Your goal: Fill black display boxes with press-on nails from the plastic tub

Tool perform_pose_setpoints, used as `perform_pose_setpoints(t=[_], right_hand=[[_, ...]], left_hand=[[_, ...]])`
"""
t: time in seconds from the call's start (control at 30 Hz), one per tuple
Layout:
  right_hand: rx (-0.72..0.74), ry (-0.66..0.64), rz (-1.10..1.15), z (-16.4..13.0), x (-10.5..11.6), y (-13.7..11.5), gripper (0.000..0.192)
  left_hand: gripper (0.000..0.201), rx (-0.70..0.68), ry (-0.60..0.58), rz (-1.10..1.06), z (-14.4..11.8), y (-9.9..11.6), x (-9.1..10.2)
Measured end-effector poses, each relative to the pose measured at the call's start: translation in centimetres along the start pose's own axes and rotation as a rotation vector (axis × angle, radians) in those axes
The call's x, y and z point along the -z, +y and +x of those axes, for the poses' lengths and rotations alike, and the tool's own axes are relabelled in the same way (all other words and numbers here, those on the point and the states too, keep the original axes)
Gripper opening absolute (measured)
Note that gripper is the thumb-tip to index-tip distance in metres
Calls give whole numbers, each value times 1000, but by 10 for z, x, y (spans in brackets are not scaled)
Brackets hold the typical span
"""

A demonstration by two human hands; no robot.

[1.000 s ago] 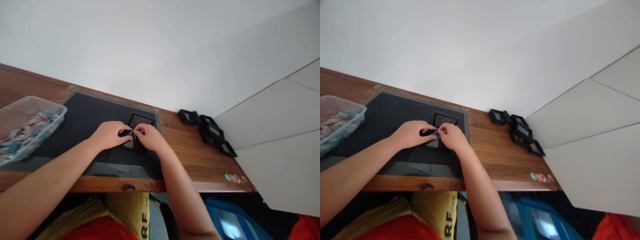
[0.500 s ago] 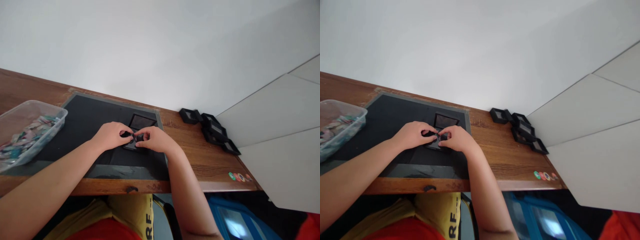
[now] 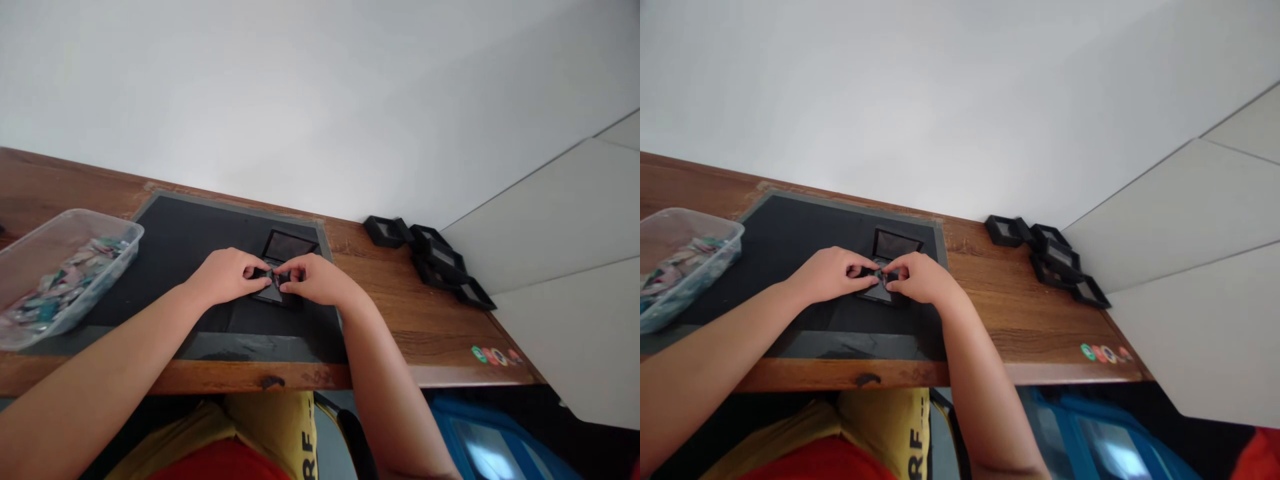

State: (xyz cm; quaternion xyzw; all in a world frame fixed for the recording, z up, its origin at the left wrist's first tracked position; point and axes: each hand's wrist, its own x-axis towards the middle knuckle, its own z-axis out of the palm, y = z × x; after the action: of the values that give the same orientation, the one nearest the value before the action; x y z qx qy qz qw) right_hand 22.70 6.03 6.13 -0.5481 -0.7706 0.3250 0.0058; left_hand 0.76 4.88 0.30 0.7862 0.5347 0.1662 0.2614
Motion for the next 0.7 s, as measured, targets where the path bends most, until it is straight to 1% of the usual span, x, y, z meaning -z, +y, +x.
perform_pose_setpoints(t=[0.1, 0.27, 0.4, 0.53, 0.7], right_hand=[[14, -52, 2, -1, 2, 2, 42], [32, -38, -5, -2, 1, 0, 39], [23, -71, 23, -1, 1, -2, 40], [-20, -36, 24, -1, 0, -4, 40], [-5, 28, -42, -1, -3, -8, 39]], left_hand=[[42, 16, 0, 7, -1, 3, 0], [40, 16, 13, 13, -2, 2, -1], [39, 8, 2, 16, -2, 2, 0], [37, -14, 8, 37, -1, 2, -1], [37, -40, 44, 81, 0, 1, -4]])
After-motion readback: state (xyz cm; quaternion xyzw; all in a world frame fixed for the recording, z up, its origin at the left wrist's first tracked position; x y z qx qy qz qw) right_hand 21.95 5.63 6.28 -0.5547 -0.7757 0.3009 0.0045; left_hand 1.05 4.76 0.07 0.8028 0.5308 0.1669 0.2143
